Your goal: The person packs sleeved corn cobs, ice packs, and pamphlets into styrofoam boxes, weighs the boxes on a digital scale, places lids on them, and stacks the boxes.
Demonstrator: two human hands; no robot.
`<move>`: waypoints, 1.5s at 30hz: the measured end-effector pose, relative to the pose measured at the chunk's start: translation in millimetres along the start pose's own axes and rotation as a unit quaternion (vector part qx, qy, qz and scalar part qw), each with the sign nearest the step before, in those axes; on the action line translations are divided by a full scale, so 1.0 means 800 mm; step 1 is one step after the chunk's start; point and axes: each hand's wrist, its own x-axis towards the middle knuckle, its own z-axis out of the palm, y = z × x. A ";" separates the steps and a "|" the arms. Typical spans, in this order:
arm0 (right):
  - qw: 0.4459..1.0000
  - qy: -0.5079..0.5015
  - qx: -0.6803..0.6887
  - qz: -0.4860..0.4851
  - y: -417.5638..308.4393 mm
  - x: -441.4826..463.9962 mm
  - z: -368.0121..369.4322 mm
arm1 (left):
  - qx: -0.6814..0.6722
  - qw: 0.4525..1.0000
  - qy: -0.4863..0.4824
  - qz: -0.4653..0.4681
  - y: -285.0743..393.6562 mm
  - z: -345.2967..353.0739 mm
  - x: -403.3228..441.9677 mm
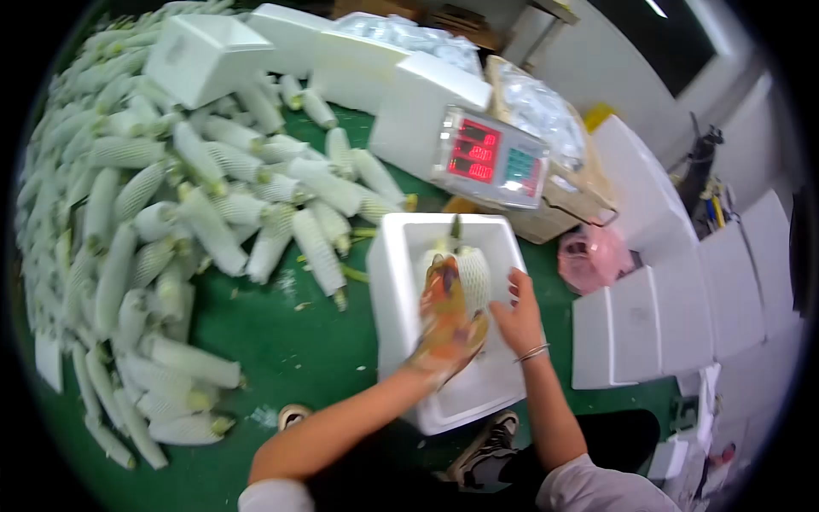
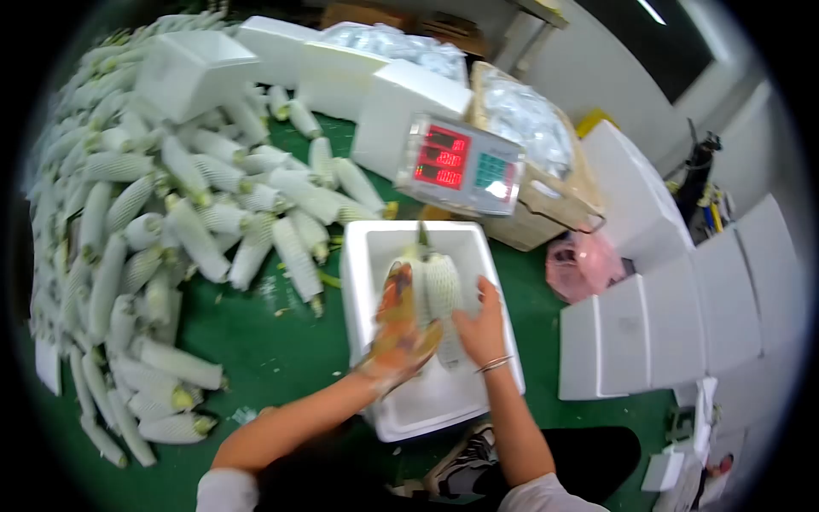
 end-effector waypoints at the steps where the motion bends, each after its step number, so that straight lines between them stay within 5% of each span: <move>1: 0.994 0.044 -0.052 -0.088 -0.017 0.001 -0.002 | -0.084 0.990 0.085 0.073 0.004 -0.034 -0.004; 3: 0.994 -0.002 -0.015 -0.104 -0.061 0.018 -0.006 | -0.150 0.981 0.110 0.050 -0.014 -0.086 -0.019; 5: 0.986 -0.082 0.076 -0.125 -0.130 0.041 0.012 | -0.023 0.993 0.111 -0.037 -0.057 -0.161 -0.022; 7: 0.948 -0.147 0.064 -0.273 -0.192 0.072 0.047 | -0.108 0.949 0.177 -0.236 -0.154 -0.181 -0.048; 8: 0.953 -0.145 0.031 -0.265 -0.201 0.097 0.064 | -0.064 0.945 0.167 -0.275 -0.193 -0.190 -0.057; 11: 0.976 -0.111 -0.153 -0.110 -0.187 0.140 0.078 | 0.052 0.957 0.150 -0.242 -0.299 -0.168 -0.074; 13: 0.950 -0.095 -0.296 -0.013 -0.136 0.134 0.067 | 0.055 0.928 0.106 -0.354 -0.304 -0.151 -0.041; 17: 0.973 -0.067 -0.213 0.050 0.005 0.116 0.111 | 0.210 0.930 0.131 -0.273 -0.532 0.040 -0.036; 20: 0.985 0.048 -0.113 0.120 0.030 0.126 0.153 | 0.241 0.850 -0.002 -0.469 -0.441 0.021 0.049; 21: 0.980 -0.032 -0.043 0.192 0.023 0.122 0.146 | 0.260 0.851 -0.008 -0.456 -0.448 0.028 0.055; 23: 0.987 0.038 0.092 0.124 0.008 0.109 0.128 | 0.297 0.853 -0.024 -0.429 -0.487 0.041 0.059; 26: 0.984 0.108 0.107 0.097 -0.007 0.122 0.047 | 0.114 0.886 0.051 -0.447 -0.493 0.016 0.041; 27: 0.968 0.126 0.199 0.088 -0.010 0.125 0.026 | 0.018 0.885 0.045 -0.463 -0.487 -0.005 0.034; 30: 0.930 0.309 0.197 0.031 -0.078 0.117 -0.050 | -0.266 0.862 0.070 -0.427 -0.392 -0.076 -0.010; 32: 0.902 0.371 0.222 -0.009 -0.069 0.108 -0.121 | -0.123 0.961 0.117 -0.218 -0.385 -0.101 -0.074; 33: 0.882 0.417 0.219 -0.007 -0.040 0.109 -0.155 | 0.058 0.990 0.123 -0.034 -0.413 -0.112 -0.109; 35: 0.843 0.391 0.364 0.062 0.088 0.099 -0.227 | 0.043 0.988 0.142 -0.039 -0.406 -0.147 -0.141; 36: 0.680 0.426 0.533 0.269 0.133 0.088 -0.242 | -0.157 0.949 0.158 -0.223 -0.359 -0.173 -0.146; 37: 0.589 0.324 0.624 0.397 0.101 0.064 -0.228 | -0.349 0.838 0.166 -0.385 -0.332 -0.195 -0.148; 39: 0.765 0.105 0.554 0.309 0.027 0.021 -0.161 | -0.250 0.860 0.121 -0.429 -0.335 -0.219 -0.169; 40: 0.824 0.031 0.499 0.267 -0.070 0.013 -0.107 | -0.226 0.899 0.132 -0.352 -0.351 -0.218 -0.185; 41: 0.936 -0.082 0.308 0.150 -0.158 0.014 -0.061 | -0.255 0.895 0.151 -0.333 -0.365 -0.211 -0.190; 42: 0.961 -0.168 0.215 0.044 -0.203 0.019 -0.014 | -0.277 0.891 0.149 -0.327 -0.367 -0.211 -0.183; 43: 0.953 -0.227 0.125 -0.157 -0.243 0.035 0.036 | -0.302 0.886 0.148 -0.318 -0.373 -0.206 -0.172; 44: 0.918 -0.285 0.097 -0.257 -0.271 0.069 0.089 | -0.325 0.888 0.177 -0.272 -0.415 -0.181 -0.183; 45: 0.906 -0.251 0.078 -0.331 -0.269 0.114 0.164 | -0.306 0.894 0.159 -0.287 -0.408 -0.185 -0.154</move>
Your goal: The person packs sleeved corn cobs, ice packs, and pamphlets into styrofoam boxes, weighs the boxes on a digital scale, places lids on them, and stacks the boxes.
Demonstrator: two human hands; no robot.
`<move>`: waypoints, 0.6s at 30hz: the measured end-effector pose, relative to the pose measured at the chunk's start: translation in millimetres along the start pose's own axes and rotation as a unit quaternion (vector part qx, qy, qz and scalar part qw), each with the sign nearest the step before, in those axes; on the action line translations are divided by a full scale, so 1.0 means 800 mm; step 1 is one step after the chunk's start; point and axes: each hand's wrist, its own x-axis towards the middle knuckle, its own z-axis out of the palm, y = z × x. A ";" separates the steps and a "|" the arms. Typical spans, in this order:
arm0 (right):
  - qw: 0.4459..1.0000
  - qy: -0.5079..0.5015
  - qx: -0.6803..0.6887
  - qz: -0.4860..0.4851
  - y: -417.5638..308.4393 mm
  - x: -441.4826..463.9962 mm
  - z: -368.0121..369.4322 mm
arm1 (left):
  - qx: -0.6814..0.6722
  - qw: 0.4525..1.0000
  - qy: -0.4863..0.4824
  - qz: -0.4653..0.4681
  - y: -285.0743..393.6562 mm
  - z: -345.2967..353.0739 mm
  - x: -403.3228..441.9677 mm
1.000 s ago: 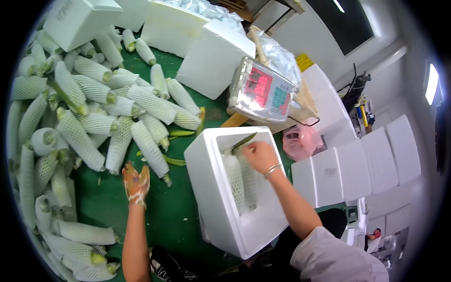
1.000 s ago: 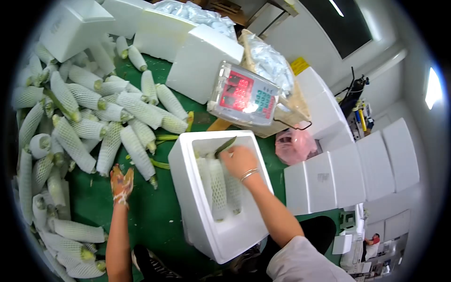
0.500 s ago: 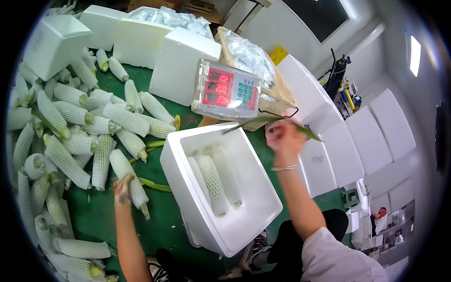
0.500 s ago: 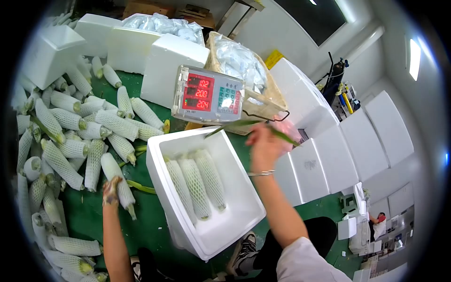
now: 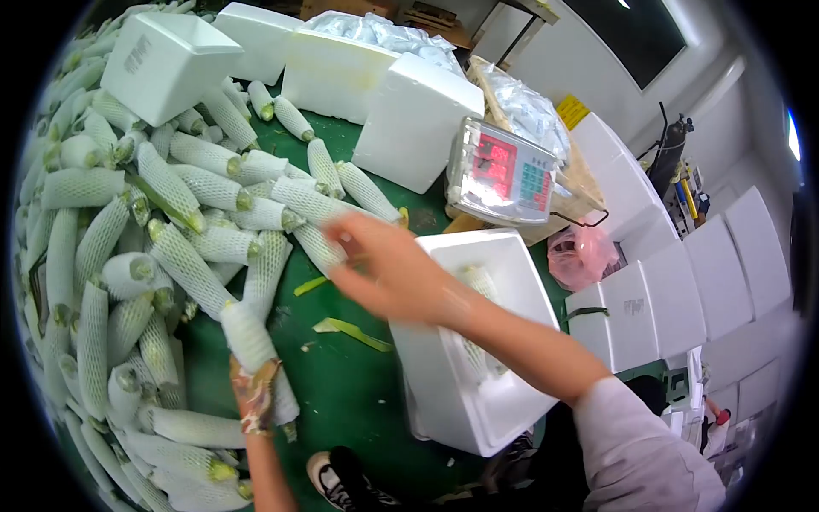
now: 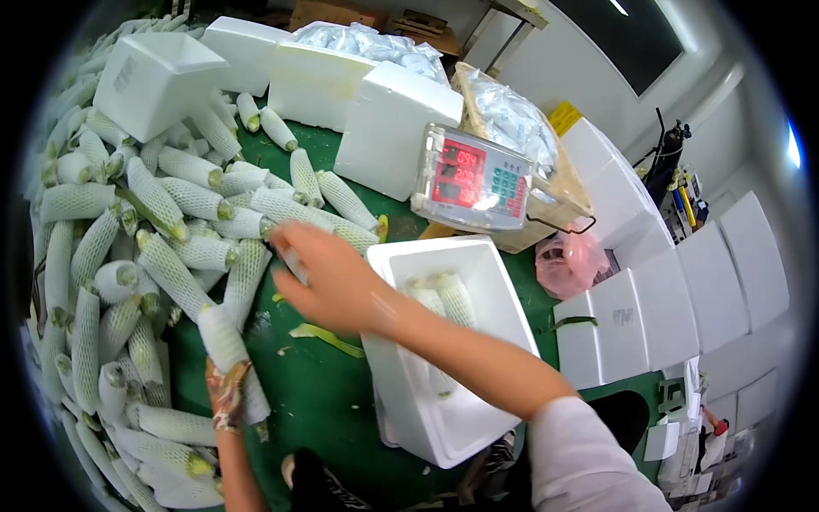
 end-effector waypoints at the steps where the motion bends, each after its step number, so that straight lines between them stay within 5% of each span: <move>1: 0.998 0.044 -0.033 0.045 0.053 0.056 0.042 | 0.022 0.994 0.039 0.104 -0.033 0.009 0.017; 3: 0.960 0.031 -0.198 0.194 0.157 0.147 0.099 | 0.102 0.984 0.053 0.134 -0.047 0.024 0.067; 6: 0.894 -0.071 -0.255 0.362 0.271 0.176 0.163 | 0.158 0.987 0.002 -0.020 0.017 0.028 0.137; 9: 0.891 0.067 -0.259 0.368 0.265 0.149 0.198 | -0.022 0.999 -0.024 -0.034 0.006 0.016 0.156; 12: 0.868 0.128 -0.097 0.470 0.209 0.118 0.198 | -0.196 0.977 -0.054 -0.064 0.002 0.008 0.160; 13: 0.846 0.167 -0.036 0.506 0.182 0.091 0.208 | 0.010 0.993 -0.038 -0.108 0.049 0.010 0.135; 14: 0.869 0.190 0.050 0.454 0.167 0.054 0.229 | -0.107 0.990 -0.012 -0.095 0.038 0.001 0.117; 16: 0.915 0.025 0.122 0.384 0.107 -0.001 0.243 | -0.212 0.966 0.000 -0.149 0.092 0.004 0.072; 17: 0.931 -0.126 0.131 0.317 0.102 -0.022 0.249 | -0.122 0.973 0.041 -0.193 0.083 -0.014 0.049; 18: 0.927 -0.103 0.209 0.295 0.098 -0.028 0.249 | -0.047 0.969 0.058 -0.234 0.072 -0.039 0.023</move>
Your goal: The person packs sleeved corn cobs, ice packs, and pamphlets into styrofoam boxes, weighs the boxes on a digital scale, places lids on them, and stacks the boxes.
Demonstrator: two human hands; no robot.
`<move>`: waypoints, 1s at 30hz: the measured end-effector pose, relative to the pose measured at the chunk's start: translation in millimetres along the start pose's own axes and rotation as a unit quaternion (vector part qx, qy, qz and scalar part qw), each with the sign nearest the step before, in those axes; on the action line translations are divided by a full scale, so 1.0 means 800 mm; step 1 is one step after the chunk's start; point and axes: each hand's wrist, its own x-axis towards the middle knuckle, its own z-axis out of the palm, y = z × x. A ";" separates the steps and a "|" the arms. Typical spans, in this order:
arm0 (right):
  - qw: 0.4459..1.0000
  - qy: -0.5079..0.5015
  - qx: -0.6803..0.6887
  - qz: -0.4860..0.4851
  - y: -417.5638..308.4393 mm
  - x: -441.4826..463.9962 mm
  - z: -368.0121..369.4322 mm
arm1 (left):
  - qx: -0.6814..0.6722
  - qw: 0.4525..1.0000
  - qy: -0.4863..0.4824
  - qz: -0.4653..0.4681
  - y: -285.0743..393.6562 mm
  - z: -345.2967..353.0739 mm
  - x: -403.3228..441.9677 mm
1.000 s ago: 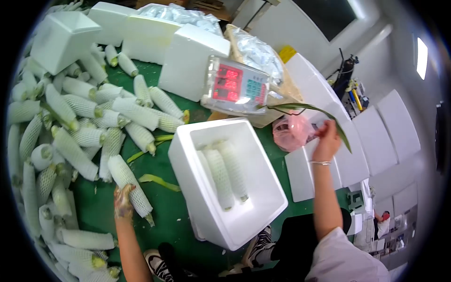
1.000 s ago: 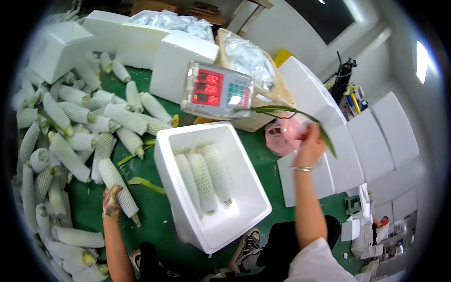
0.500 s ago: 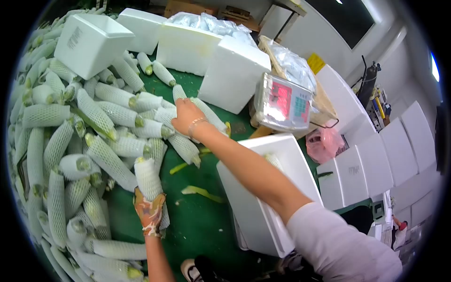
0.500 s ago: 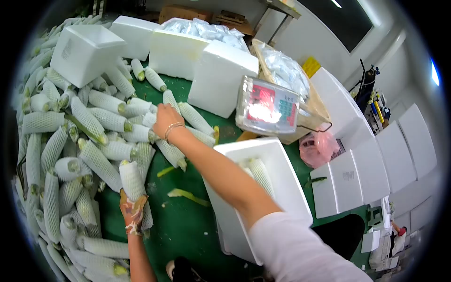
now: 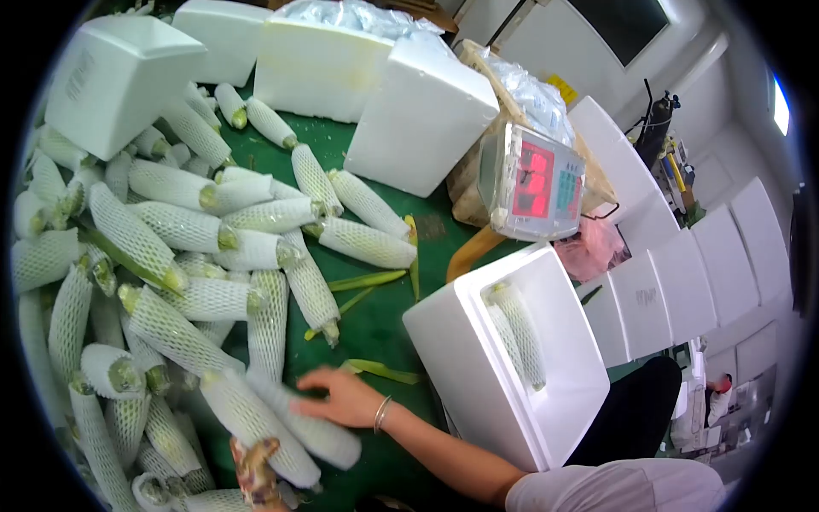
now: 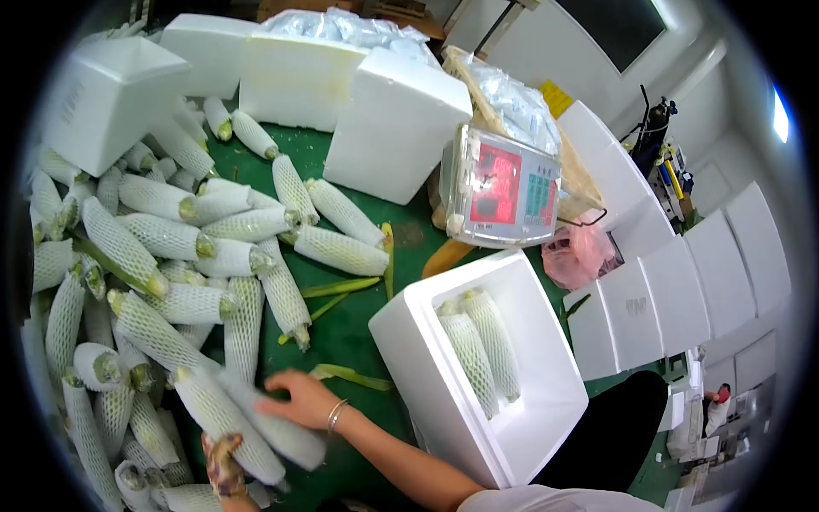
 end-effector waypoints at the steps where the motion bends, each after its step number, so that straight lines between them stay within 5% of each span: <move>1: 0.986 0.163 0.002 -0.017 0.015 0.016 -0.002 | 0.105 0.994 -0.032 0.018 -0.003 -0.009 -0.012; 3: 0.897 0.437 -0.028 -0.061 0.013 0.079 -0.042 | 0.266 0.959 -0.046 0.084 -0.019 -0.022 -0.034; 4: 0.836 0.515 -0.183 -0.035 0.011 0.119 -0.064 | 0.287 0.950 -0.009 0.120 -0.037 -0.019 -0.037; 6: 0.792 0.556 -0.251 0.027 0.020 0.202 -0.101 | 0.310 0.939 0.035 0.144 -0.055 -0.018 -0.039; 12: 0.764 0.464 -0.383 0.233 0.054 0.292 -0.235 | 0.371 0.913 0.107 0.131 -0.067 -0.019 -0.037; 15: 0.796 0.381 -0.340 0.326 0.079 0.292 -0.256 | 0.414 0.891 0.165 0.082 -0.047 -0.009 -0.046; 16: 0.818 0.349 -0.299 0.345 0.089 0.294 -0.258 | 0.419 0.887 0.179 0.071 -0.043 -0.006 -0.047; 18: 0.758 0.430 -0.393 0.294 0.156 0.322 -0.266 | 0.367 0.900 0.182 0.148 -0.067 -0.021 -0.044; 21: 0.785 0.241 -0.415 0.392 0.068 0.268 -0.271 | 0.344 0.911 0.162 0.159 -0.085 -0.037 -0.033; 25: 0.761 0.492 -0.282 0.316 0.055 0.248 -0.247 | 0.259 0.904 0.231 0.249 -0.182 -0.066 0.000; 27: 0.749 0.568 -0.209 0.271 0.007 0.237 -0.227 | 0.222 0.939 0.190 0.183 -0.173 -0.075 0.005; 29: 0.795 0.586 -0.113 0.108 -0.032 0.214 -0.191 | 0.467 0.842 0.176 0.204 -0.248 -0.139 0.052; 30: 0.831 0.555 -0.048 -0.017 -0.048 0.190 -0.164 | 0.335 0.910 0.133 0.207 -0.243 -0.144 0.057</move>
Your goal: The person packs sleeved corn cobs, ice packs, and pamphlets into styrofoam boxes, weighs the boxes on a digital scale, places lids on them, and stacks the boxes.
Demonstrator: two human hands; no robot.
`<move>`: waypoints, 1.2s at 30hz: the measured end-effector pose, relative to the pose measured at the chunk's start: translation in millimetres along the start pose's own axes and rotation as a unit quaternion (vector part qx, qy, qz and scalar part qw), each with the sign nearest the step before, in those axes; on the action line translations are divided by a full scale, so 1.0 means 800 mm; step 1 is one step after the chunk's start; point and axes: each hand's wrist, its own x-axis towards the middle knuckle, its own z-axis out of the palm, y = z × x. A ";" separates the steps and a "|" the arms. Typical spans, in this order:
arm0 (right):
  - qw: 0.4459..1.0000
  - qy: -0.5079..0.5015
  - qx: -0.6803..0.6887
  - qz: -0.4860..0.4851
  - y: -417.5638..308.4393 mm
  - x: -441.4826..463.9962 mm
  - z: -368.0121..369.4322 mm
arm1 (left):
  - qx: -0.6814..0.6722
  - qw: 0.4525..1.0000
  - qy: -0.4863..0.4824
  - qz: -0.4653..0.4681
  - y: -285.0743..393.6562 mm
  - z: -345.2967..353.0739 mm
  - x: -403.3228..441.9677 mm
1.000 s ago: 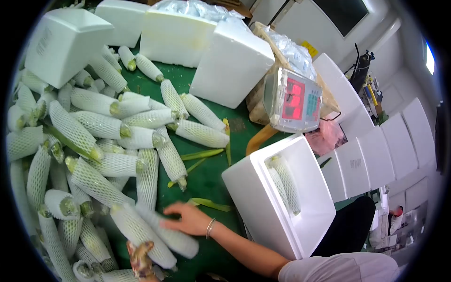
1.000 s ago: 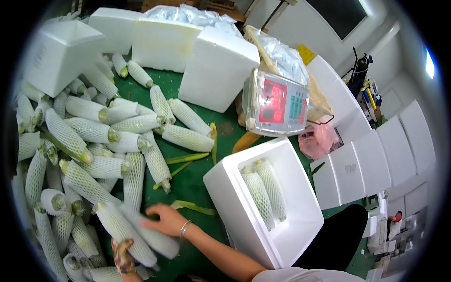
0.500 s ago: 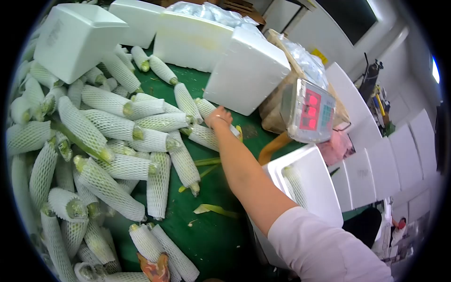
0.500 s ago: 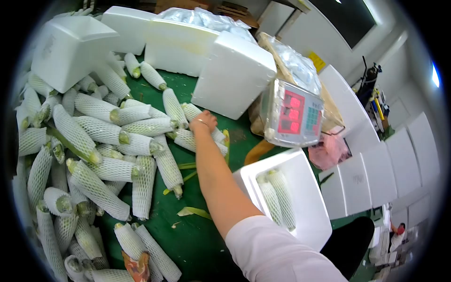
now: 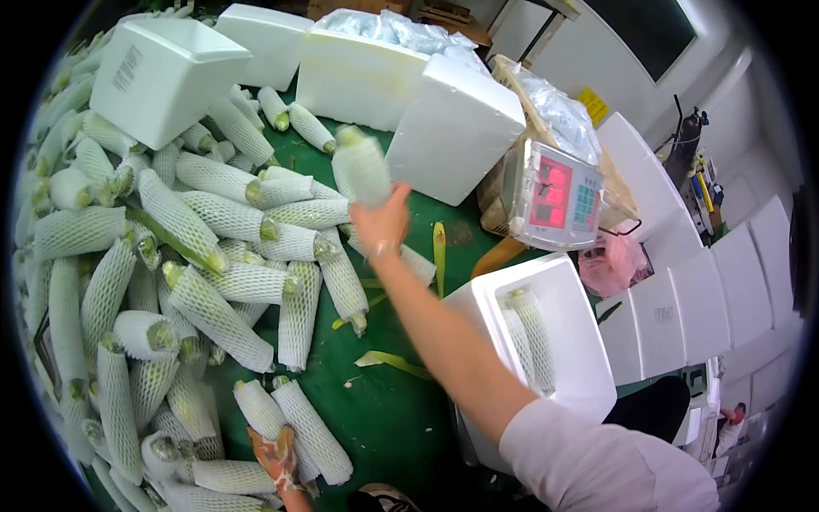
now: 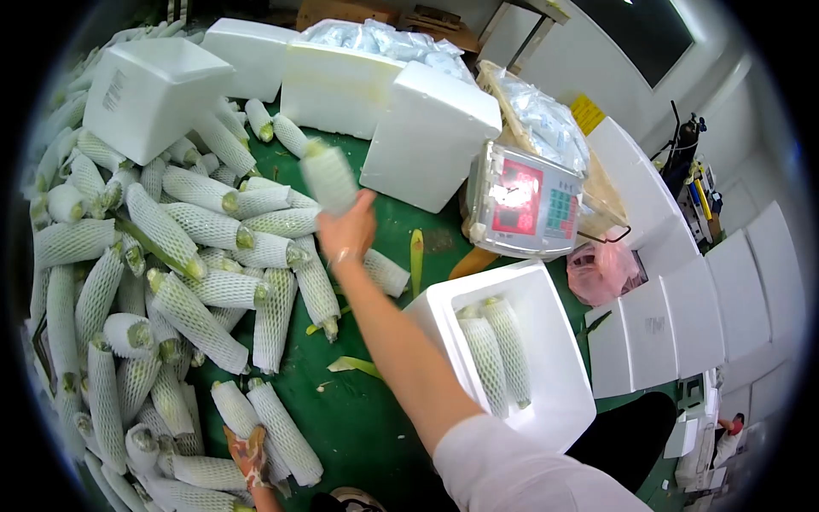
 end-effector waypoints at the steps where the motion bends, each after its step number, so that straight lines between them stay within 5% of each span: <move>1: 0.989 -0.039 0.124 -0.069 -0.008 -0.037 -0.013 | -0.153 0.988 -0.022 -0.014 0.005 0.000 0.005; 2: 0.969 -0.082 0.152 -0.176 -0.010 -0.078 -0.029 | -0.204 0.978 -0.035 -0.031 0.004 -0.005 0.000; 4: 0.900 -0.330 0.108 -0.264 0.010 -0.144 -0.058 | -0.213 0.974 -0.046 -0.059 0.001 -0.014 -0.001; 6: 0.735 -0.613 0.003 -0.290 0.016 -0.164 -0.070 | -0.208 0.974 -0.050 -0.076 0.028 -0.019 0.002; 8: 0.817 -0.468 0.070 -0.331 0.029 -0.147 -0.038 | -0.284 0.953 -0.052 -0.091 0.087 -0.026 -0.002; 9: 0.904 -0.362 0.160 -0.159 0.030 -0.118 -0.022 | -0.344 0.935 -0.039 -0.082 0.083 -0.020 -0.005; 10: 0.940 -0.240 0.243 0.015 0.023 -0.076 0.000 | -0.242 0.970 0.004 -0.008 0.065 -0.010 -0.012; 11: 0.987 -0.073 0.140 0.004 0.018 -0.033 0.016 | -0.131 0.988 0.062 0.054 0.047 0.000 -0.018; 13: 0.997 -0.016 -0.074 -0.027 0.034 0.035 0.064 | 0.121 0.976 0.125 0.134 0.059 0.008 -0.017; 16: 0.955 -0.125 -0.265 0.050 0.083 0.102 0.118 | 0.080 0.995 0.067 0.007 0.239 -0.015 -0.005; 18: 0.945 -0.196 -0.206 0.163 0.098 0.126 0.124 | 0.097 0.992 0.022 -0.071 0.236 -0.012 -0.002; 21: 0.925 -0.295 -0.187 0.150 0.125 0.134 0.140 | 0.107 0.984 -0.010 -0.143 0.196 -0.005 -0.004; 25: 0.912 -0.321 -0.157 0.203 0.107 0.152 0.113 | 0.234 0.969 0.074 0.016 0.148 0.008 -0.012; 27: 0.918 -0.284 -0.120 0.250 0.112 0.160 0.108 | 0.156 0.985 0.063 -0.030 0.162 0.009 -0.011; 30: 0.902 -0.280 0.153 0.291 0.089 0.134 0.075 | 0.197 0.976 0.093 -0.009 0.191 0.001 -0.009; 31: 0.903 -0.262 0.203 0.274 0.079 0.117 0.067 | 0.192 0.976 0.106 -0.002 0.180 0.006 -0.010; 33: 0.961 -0.208 0.066 0.168 0.056 0.079 0.054 | 0.148 0.984 0.100 0.012 0.153 0.008 -0.012; 34: 0.947 -0.189 0.212 0.149 0.038 0.052 0.047 | 0.320 0.926 0.170 0.108 0.103 0.029 -0.004; 35: 0.911 -0.165 0.355 0.126 0.017 0.022 0.039 | 0.142 0.981 0.123 0.039 0.117 0.018 -0.011; 36: 0.934 -0.234 0.267 0.040 -0.011 -0.007 0.025 | 0.075 0.992 0.099 0.005 0.126 0.019 -0.008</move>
